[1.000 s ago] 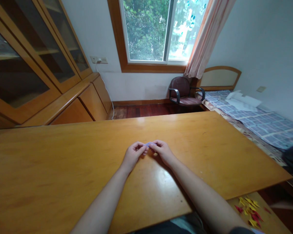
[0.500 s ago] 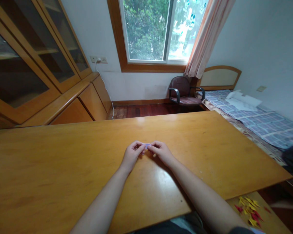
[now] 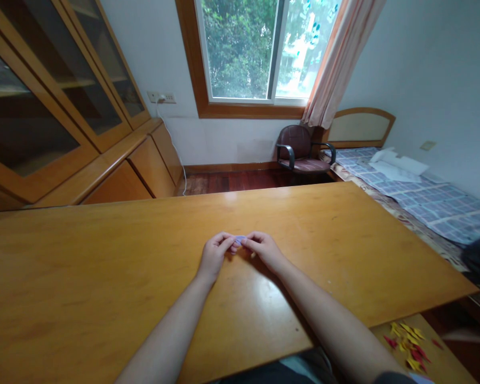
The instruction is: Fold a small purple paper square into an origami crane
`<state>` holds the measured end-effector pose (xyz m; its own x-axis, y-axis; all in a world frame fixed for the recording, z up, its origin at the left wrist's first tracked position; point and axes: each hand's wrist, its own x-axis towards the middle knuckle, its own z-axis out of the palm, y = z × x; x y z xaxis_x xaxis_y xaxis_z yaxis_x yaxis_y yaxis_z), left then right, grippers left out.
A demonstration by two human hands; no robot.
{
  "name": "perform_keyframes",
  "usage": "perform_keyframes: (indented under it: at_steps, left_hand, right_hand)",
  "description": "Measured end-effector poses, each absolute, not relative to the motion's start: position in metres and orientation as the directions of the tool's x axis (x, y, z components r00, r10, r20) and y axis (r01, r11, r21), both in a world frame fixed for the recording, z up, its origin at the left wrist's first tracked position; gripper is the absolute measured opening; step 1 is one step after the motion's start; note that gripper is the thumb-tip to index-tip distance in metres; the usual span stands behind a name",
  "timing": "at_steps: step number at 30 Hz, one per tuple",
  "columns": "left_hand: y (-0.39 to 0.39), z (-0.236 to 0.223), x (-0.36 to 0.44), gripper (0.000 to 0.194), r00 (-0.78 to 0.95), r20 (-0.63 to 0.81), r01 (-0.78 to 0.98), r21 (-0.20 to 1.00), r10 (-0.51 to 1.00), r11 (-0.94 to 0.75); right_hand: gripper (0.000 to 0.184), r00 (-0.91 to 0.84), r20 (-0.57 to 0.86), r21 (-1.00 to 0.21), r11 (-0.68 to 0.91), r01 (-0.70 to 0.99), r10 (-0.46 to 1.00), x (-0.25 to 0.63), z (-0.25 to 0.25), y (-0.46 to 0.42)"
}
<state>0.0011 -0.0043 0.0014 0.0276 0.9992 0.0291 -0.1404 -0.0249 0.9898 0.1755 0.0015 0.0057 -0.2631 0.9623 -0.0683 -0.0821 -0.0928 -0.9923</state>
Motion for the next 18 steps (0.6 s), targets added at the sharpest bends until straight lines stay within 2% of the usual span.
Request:
perform_keyframes:
  at_steps: [6,10,18]
  left_hand:
    - [-0.0030,0.0048,0.0026,0.031,0.024,0.031,-0.096,0.995,0.999,-0.029]
    - [-0.0011,0.0009,0.0020,0.036,0.037,0.012,-0.136,0.991,0.999,-0.006]
    - [-0.0051,0.0063,0.0039,0.025,0.092,0.012,-0.023,1.000,0.996,-0.010]
  right_hand:
    - [0.034,-0.260,-0.072,-0.993,-0.095,-0.076,0.963,0.1753,0.0036,0.0034]
    - [0.034,-0.250,-0.064,-0.993,-0.087,-0.083,0.966,0.1759,0.0049,0.0036]
    - [0.037,-0.280,-0.062,-0.993,-0.088,-0.080,0.958,0.1772,0.0056,0.0021]
